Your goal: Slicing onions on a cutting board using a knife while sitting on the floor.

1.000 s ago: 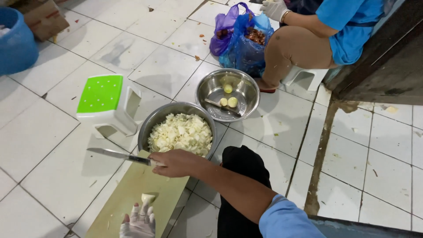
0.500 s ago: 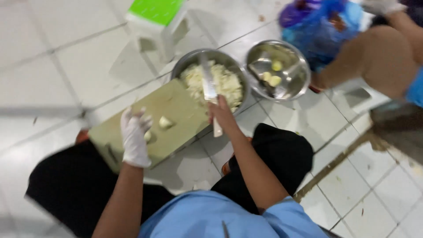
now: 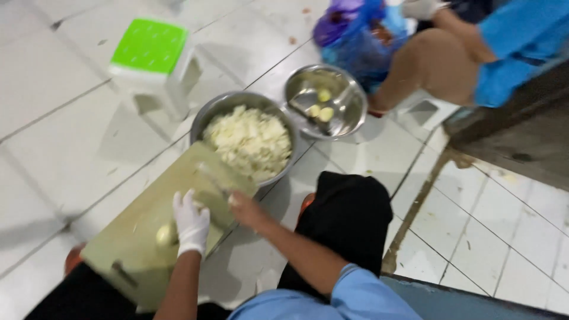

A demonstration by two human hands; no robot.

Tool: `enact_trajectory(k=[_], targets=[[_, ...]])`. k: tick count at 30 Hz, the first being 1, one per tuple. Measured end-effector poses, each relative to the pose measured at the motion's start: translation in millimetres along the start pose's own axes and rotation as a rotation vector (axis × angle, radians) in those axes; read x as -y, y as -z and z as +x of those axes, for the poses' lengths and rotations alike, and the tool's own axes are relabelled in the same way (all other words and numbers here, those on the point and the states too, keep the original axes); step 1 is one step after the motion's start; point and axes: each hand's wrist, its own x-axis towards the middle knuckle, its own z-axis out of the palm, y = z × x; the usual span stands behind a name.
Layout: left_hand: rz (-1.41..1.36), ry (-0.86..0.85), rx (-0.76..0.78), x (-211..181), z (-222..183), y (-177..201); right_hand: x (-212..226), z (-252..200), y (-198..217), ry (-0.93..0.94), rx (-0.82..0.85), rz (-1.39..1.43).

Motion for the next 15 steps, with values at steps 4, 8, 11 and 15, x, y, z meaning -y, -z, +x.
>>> enact_trajectory(k=[4, 8, 11, 15], targets=[[0.164, 0.216, 0.201, -5, 2, -5, 56, -89, 3, 0.119, -0.084, -0.474], [0.303, 0.051, 0.103, 26, -3, -24, 47, -73, 44, 0.079, -0.016, -0.612], [0.262, -0.059, 0.008, -1, -8, -2, 21, -31, 85, 0.137, -0.193, -0.612], [0.062, -0.08, -0.036, -21, -9, 19, 73, -51, 109, 0.201, -0.416, -0.491]])
